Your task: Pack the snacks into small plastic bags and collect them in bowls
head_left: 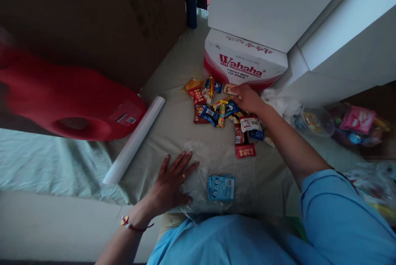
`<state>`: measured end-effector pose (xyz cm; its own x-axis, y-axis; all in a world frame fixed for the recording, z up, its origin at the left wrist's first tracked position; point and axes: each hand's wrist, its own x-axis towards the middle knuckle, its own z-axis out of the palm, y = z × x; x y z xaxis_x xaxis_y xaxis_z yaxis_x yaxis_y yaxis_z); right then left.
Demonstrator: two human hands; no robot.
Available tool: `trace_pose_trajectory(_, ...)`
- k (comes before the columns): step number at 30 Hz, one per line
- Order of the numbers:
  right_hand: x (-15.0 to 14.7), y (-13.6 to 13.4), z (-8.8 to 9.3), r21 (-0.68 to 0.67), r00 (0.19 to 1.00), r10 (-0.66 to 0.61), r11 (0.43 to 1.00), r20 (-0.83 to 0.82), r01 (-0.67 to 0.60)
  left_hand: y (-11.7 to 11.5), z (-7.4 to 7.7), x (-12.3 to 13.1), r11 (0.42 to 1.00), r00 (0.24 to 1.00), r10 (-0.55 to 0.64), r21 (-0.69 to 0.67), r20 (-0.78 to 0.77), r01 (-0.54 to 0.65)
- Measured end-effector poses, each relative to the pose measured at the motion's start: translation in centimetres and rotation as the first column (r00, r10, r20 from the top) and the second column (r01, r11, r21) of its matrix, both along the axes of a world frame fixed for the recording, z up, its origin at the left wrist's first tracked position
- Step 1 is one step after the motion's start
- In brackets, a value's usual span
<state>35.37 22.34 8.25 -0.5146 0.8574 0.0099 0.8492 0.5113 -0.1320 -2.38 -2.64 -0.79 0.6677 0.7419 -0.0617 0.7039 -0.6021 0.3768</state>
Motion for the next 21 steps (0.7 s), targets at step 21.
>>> trace_pose_trajectory(21, 9.8, -19.1, 0.2, -0.461, 0.808, -0.379, 0.874, -0.451, 0.152, 0.2, -0.8, -0.1, 0.999, 0.998, -0.021, 0.024, -0.055, 0.022)
